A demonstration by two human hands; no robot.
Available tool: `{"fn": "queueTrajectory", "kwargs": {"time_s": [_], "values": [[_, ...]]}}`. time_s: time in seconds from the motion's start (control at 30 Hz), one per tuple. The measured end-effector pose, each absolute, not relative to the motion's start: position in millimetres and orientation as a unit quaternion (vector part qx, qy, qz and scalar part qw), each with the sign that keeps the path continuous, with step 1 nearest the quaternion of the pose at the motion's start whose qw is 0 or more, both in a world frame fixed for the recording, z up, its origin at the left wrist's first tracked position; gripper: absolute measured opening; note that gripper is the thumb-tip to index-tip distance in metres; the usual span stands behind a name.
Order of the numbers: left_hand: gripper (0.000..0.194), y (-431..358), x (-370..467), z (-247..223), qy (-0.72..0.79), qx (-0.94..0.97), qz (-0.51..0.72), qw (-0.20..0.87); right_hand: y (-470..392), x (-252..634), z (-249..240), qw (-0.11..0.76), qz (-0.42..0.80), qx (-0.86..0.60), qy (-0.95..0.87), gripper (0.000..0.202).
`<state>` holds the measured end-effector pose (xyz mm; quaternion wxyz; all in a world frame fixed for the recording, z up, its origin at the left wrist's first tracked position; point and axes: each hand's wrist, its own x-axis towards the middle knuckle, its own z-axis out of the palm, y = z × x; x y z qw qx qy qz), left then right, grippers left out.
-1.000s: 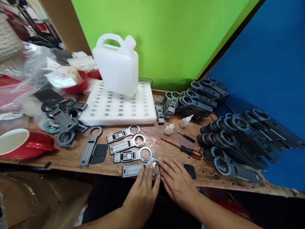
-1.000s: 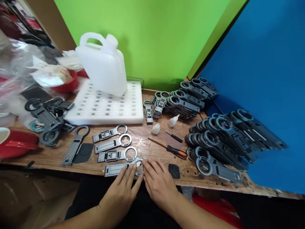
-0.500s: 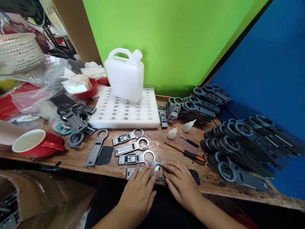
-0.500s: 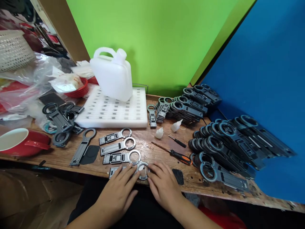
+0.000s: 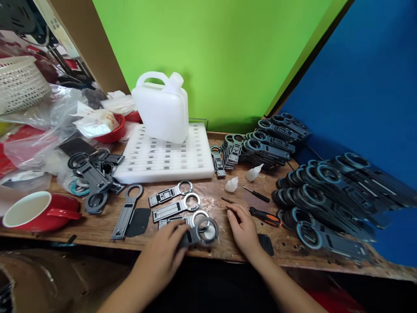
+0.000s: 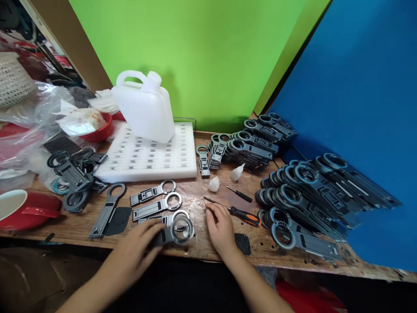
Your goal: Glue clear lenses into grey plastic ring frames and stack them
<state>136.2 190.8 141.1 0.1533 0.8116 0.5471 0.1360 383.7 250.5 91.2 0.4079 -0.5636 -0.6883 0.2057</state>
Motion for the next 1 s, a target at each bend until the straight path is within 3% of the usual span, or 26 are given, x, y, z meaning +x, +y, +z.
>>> {"fn": "queueTrajectory", "kwargs": {"time_s": [0.23,0.6,1.0], "values": [[0.045,257,107,148,0.57,0.81,0.071,0.12,251,383,95,0.401,0.219,-0.564,-0.688,0.021],[0.047,273,106,152,0.554,0.824,0.001,0.119,251,383,94,0.403,0.232,-0.562,-0.684,0.02],[0.047,271,104,158,0.55,0.832,0.052,0.057,238,376,107,0.459,0.241,-0.545,-0.659,0.022]]}}
